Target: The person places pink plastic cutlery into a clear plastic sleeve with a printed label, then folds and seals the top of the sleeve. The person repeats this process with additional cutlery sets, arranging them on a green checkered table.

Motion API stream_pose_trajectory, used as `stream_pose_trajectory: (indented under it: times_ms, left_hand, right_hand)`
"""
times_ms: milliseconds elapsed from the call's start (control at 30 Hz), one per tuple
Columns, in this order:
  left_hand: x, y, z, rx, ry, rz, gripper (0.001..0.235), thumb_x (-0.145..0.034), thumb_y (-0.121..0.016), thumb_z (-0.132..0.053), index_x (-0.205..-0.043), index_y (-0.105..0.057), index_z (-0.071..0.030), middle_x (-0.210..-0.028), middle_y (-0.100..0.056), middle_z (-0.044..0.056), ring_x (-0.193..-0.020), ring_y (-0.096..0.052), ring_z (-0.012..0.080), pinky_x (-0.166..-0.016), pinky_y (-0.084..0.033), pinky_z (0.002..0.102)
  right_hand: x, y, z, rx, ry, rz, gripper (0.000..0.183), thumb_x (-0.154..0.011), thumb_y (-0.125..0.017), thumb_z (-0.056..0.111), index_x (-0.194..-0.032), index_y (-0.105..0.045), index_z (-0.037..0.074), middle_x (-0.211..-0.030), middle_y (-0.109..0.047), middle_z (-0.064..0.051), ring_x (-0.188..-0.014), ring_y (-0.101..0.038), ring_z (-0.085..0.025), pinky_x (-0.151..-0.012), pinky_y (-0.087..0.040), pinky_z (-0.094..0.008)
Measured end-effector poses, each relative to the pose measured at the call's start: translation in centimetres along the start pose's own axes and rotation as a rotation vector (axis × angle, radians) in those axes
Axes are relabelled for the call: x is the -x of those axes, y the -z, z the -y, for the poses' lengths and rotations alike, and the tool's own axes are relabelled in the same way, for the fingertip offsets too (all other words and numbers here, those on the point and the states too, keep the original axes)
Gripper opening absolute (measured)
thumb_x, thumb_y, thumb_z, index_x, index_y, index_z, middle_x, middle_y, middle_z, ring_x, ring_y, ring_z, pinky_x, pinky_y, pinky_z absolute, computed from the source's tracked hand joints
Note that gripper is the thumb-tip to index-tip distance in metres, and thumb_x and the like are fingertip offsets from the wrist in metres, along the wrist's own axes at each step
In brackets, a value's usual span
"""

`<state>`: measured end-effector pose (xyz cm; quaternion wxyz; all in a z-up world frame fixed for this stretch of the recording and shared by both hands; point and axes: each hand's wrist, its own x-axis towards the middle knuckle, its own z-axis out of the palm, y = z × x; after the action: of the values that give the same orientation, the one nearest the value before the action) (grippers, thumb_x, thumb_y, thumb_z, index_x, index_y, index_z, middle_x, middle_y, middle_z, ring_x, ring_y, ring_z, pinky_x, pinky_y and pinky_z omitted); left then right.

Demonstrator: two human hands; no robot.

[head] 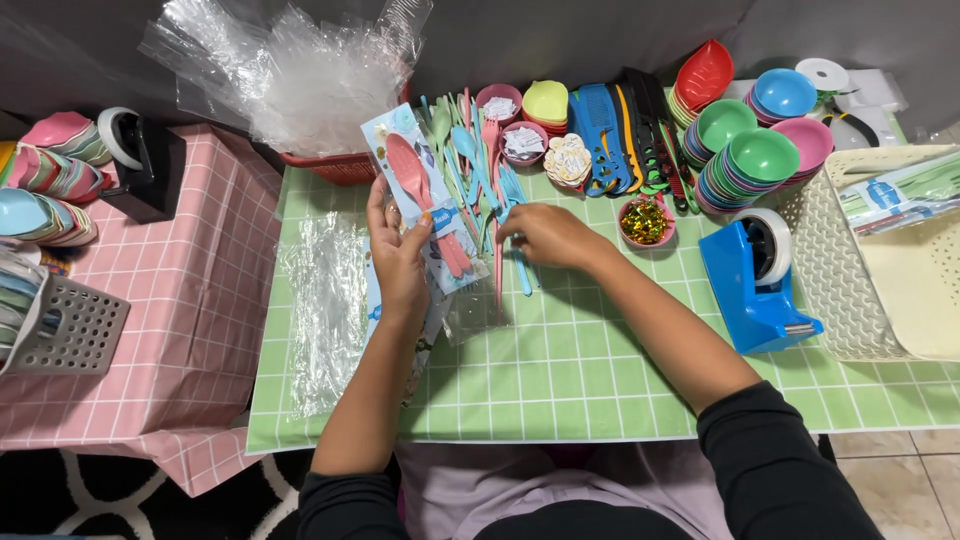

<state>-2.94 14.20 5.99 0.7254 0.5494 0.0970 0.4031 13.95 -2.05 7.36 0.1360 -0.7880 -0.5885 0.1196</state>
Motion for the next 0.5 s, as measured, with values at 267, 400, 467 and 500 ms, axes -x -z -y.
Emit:
stream_pose_trajectory:
  times_ms: [267,400,467,500]
  left_hand:
    - [0.8,-0.6,1.2,-0.046,0.002,0.008,0.078,-0.092,-0.061,0.002,-0.158,-0.021,-0.013,-0.139,-0.049,0.015,-0.122,-0.061,0.0260,-0.098,-0.054,0.036]
    - [0.5,0.2,2.8,-0.054,0.017,0.004,0.078,-0.091,-0.061,0.004,-0.157,-0.023,-0.015,-0.137,-0.052,0.015,-0.119,-0.063,0.0257,-0.095,-0.055,0.034]
    - [0.3,0.7,3.8,-0.052,0.018,-0.005,0.079,-0.091,-0.061,0.004,-0.157,-0.024,-0.015,-0.137,-0.052,0.015,-0.119,-0.064,0.0258,-0.095,-0.055,0.034]
    - [0.2,1.0,4.2,-0.050,0.018,-0.011,0.079,-0.091,-0.062,0.004,-0.157,-0.024,-0.016,-0.137,-0.053,0.015,-0.118,-0.065,0.0258,-0.094,-0.056,0.034]
  right_hand:
    - [-0.1,-2.7,0.5,0.015,0.125,0.017,0.017,-0.085,-0.072,0.010,-0.097,-0.075,0.022,-0.108,-0.062,-0.005,-0.106,-0.065,-0.032,-0.085,-0.056,-0.045]
    - [0.3,-2.9,0.7,0.130,0.235,-0.085,0.012,-0.089,-0.070,0.015,-0.090,-0.073,0.027,-0.105,-0.059,-0.001,-0.101,-0.065,-0.027,-0.081,-0.055,-0.039]
    - [0.1,-3.4,0.2,0.136,0.265,-0.116,0.009,-0.090,-0.069,0.017,-0.089,-0.071,0.026,-0.105,-0.061,0.000,-0.101,-0.064,-0.026,-0.082,-0.055,-0.039]
    - [0.1,-3.7,-0.1,0.142,0.295,-0.147,0.007,-0.091,-0.068,0.018,-0.089,-0.068,0.025,-0.105,-0.062,0.000,-0.100,-0.064,-0.025,-0.082,-0.055,-0.039]
